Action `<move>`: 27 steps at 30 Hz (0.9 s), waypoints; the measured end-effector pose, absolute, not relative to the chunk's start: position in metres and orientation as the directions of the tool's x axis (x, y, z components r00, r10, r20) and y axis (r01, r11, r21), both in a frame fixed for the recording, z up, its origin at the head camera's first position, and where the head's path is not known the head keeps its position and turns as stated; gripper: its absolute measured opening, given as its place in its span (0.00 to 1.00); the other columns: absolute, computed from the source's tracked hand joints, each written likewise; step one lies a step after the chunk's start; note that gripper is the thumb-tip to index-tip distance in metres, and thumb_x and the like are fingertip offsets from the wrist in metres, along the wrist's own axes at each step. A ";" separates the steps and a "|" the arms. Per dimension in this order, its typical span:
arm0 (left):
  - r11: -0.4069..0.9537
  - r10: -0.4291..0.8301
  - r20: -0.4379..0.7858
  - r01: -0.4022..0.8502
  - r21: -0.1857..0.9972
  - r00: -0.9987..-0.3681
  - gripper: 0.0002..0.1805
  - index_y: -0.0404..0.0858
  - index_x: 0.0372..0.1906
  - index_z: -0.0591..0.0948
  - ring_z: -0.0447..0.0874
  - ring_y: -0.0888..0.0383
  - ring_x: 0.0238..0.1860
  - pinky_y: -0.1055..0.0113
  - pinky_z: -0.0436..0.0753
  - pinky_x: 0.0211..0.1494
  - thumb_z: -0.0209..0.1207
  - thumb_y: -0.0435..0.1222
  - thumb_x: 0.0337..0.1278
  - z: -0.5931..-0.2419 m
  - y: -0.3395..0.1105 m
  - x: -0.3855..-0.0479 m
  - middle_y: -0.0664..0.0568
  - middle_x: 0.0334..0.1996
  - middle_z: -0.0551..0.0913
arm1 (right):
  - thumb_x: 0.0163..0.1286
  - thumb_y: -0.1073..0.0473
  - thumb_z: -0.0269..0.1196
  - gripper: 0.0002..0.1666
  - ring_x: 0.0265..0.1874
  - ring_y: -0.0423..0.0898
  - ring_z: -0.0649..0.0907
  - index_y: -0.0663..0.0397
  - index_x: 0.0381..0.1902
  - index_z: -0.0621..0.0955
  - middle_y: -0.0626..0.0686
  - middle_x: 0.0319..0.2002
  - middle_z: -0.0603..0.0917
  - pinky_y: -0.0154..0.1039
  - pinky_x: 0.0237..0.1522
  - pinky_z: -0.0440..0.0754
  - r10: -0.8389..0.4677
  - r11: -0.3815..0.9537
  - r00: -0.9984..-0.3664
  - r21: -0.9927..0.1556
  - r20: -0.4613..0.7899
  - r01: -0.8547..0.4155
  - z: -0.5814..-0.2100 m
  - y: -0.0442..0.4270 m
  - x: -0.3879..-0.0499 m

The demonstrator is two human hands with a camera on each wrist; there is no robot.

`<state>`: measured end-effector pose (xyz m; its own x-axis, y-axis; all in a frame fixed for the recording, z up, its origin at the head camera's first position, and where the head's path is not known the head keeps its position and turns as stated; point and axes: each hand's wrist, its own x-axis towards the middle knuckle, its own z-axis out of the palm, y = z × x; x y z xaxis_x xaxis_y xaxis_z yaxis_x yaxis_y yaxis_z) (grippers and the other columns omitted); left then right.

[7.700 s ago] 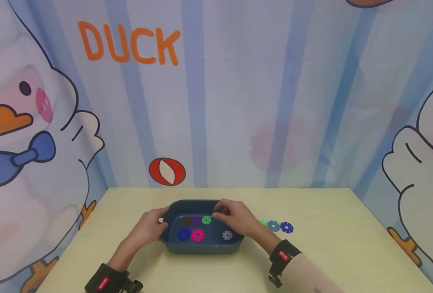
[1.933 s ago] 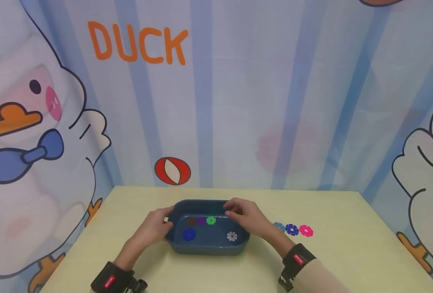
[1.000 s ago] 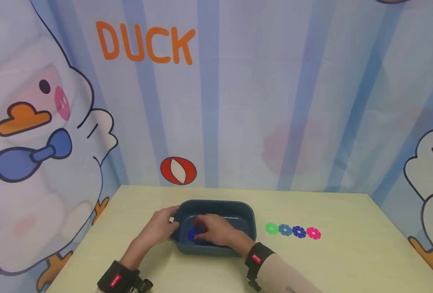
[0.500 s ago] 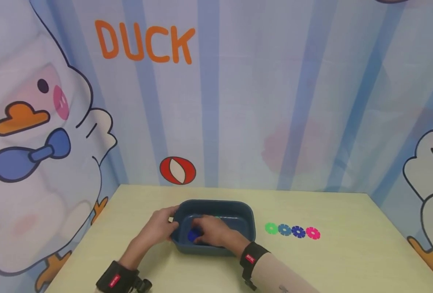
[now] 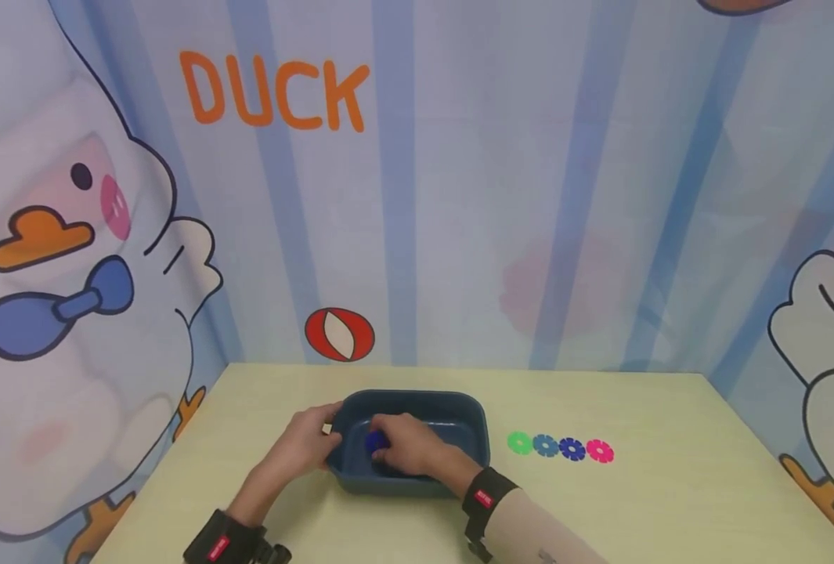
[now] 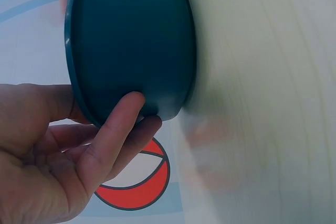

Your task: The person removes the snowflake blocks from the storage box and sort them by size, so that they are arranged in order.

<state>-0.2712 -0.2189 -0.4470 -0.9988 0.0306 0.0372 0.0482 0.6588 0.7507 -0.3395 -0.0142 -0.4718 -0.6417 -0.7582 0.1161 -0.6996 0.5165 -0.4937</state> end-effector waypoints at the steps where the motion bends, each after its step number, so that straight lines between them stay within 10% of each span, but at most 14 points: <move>1: 0.659 0.032 0.037 0.049 0.751 -0.999 0.33 0.26 0.77 0.68 0.81 0.60 0.18 0.65 0.85 0.23 0.59 0.25 0.69 -0.448 -0.219 -0.272 0.28 0.68 0.77 | 0.68 0.62 0.73 0.17 0.45 0.47 0.88 0.55 0.53 0.82 0.54 0.46 0.90 0.40 0.46 0.87 -0.750 0.512 -0.648 -0.506 0.131 -0.695 -0.470 -0.012 -0.339; 15: 0.659 0.021 0.059 0.058 0.750 -0.998 0.33 0.25 0.76 0.69 0.81 0.60 0.16 0.65 0.85 0.20 0.57 0.23 0.65 -0.450 -0.218 -0.273 0.27 0.68 0.77 | 0.74 0.63 0.68 0.20 0.22 0.37 0.69 0.55 0.61 0.82 0.43 0.24 0.70 0.33 0.30 0.72 -0.679 0.430 -0.704 -0.663 0.210 -0.612 -0.448 0.050 -0.344; 23: 0.652 0.019 0.048 0.049 0.757 -0.999 0.34 0.25 0.76 0.68 0.82 0.59 0.17 0.65 0.85 0.21 0.57 0.22 0.65 -0.448 -0.218 -0.272 0.27 0.69 0.76 | 0.76 0.65 0.64 0.23 0.32 0.61 0.85 0.63 0.66 0.79 0.58 0.26 0.78 0.35 0.28 0.78 -0.672 0.322 -0.728 -0.829 0.140 -0.457 -0.441 0.090 -0.350; 27: 0.651 0.021 0.052 0.053 0.757 -0.998 0.33 0.24 0.76 0.69 0.82 0.59 0.16 0.65 0.85 0.20 0.57 0.22 0.65 -0.449 -0.217 -0.271 0.27 0.68 0.77 | 0.76 0.65 0.64 0.23 0.32 0.56 0.85 0.68 0.65 0.74 0.56 0.29 0.81 0.34 0.27 0.77 -0.643 0.294 -0.758 -0.876 0.116 -0.383 -0.439 0.108 -0.350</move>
